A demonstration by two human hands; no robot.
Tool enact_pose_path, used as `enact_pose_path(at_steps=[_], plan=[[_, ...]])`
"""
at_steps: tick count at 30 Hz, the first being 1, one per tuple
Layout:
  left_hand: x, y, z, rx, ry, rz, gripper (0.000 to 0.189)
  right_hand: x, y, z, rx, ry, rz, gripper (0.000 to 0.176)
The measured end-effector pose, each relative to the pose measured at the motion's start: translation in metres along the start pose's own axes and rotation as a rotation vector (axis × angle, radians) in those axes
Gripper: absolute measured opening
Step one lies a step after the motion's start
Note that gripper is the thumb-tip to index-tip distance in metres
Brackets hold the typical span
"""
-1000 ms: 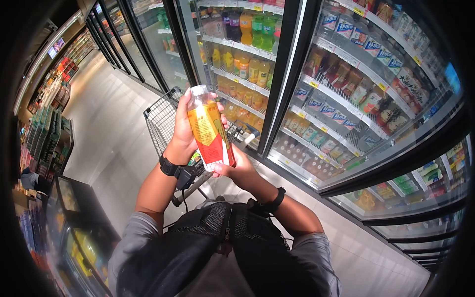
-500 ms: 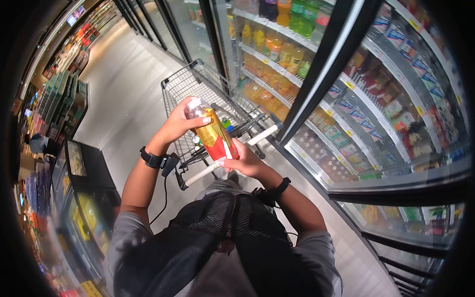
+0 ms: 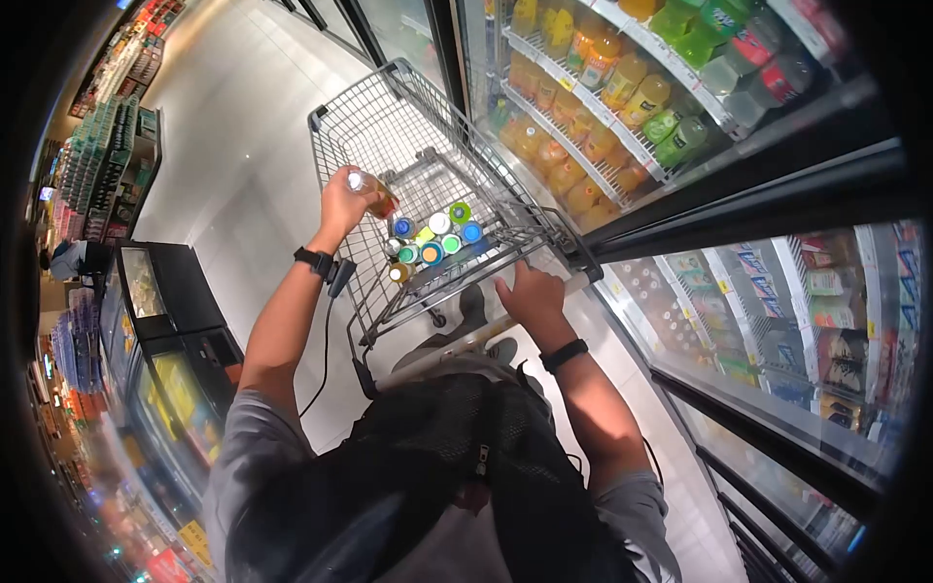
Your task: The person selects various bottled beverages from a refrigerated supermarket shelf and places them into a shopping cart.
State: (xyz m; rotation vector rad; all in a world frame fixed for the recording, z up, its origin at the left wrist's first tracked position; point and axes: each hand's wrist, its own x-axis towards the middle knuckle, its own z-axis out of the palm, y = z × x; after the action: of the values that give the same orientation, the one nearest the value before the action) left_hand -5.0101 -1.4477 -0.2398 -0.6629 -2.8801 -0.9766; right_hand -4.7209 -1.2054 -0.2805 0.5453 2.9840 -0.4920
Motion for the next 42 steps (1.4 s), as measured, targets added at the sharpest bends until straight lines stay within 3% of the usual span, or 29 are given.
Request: enact_pose_path(at_steps=[4, 5, 7, 10, 11, 12, 14, 18, 20, 26, 28, 29, 34, 36, 37, 42], plan=[[0.049, -0.054, 0.069, -0.005, -0.112, -0.193, 0.057, 0.041, -0.01, 0.011, 0.023, -0.201, 0.154, 0.048], [0.058, -0.063, 0.09, -0.019, -0.075, -0.155, 0.058, 0.043, -0.008, 0.013, 0.02, -0.135, 0.1, 0.049], [0.075, -0.076, 0.133, -0.031, -0.059, -0.08, 0.059, 0.055, -0.013, 0.008, 0.005, -0.195, 0.181, 0.049], [0.093, -0.074, 0.2, -0.226, -0.086, -0.022, 0.051, 0.072, -0.016, 0.003, 0.016, -0.153, 0.215, 0.043], [0.096, -0.081, 0.231, -0.265, -0.057, 0.089, 0.045, 0.074, -0.015, 0.005, 0.004, -0.108, 0.191, 0.041], [0.095, -0.081, 0.261, -0.435, -0.117, 0.003, 0.042, 0.075, -0.015, 0.008, -0.008, -0.062, 0.166, 0.04], [0.096, -0.065, 0.29, -0.317, -0.2, 0.204, 0.04, 0.079, -0.015, 0.01, -0.01, -0.01, 0.15, 0.039], [0.091, -0.06, 0.357, -0.12, -0.391, 0.233, 0.039, 0.091, -0.014, 0.013, -0.013, -0.055, 0.182, 0.037], [0.089, -0.062, 0.382, 0.03, -0.528, 0.229, 0.025, 0.096, -0.013, 0.01, -0.007, -0.065, 0.184, 0.037], [0.083, -0.07, 0.421, 0.199, -0.769, 0.117, 0.025, 0.101, -0.008, 0.012, -0.032, -0.082, 0.156, 0.038], [0.078, -0.064, 0.427, 0.391, -0.667, 0.34, 0.028, 0.1, -0.006, 0.015, -0.022, -0.069, 0.153, 0.038], [0.084, -0.06, 0.434, 0.363, -0.834, 0.117, 0.032, 0.102, -0.005, 0.017, -0.003, -0.059, 0.144, 0.038], [0.105, -0.046, 0.41, 0.379, -0.974, 0.17, 0.047, 0.094, -0.006, 0.016, 0.021, -0.006, 0.124, 0.037], [0.121, -0.038, 0.387, 0.07, -1.055, -0.235, 0.064, 0.089, -0.006, 0.014, 0.032, 0.014, 0.116, 0.036], [0.117, -0.043, 0.38, -0.017, -0.869, -0.347, 0.072, 0.085, -0.009, 0.011, 0.033, 0.033, 0.099, 0.036], [0.129, -0.03, 0.293, -0.131, -0.624, -0.256, 0.069, 0.064, -0.012, 0.007, 0.165, 0.091, 0.076, 0.033]])
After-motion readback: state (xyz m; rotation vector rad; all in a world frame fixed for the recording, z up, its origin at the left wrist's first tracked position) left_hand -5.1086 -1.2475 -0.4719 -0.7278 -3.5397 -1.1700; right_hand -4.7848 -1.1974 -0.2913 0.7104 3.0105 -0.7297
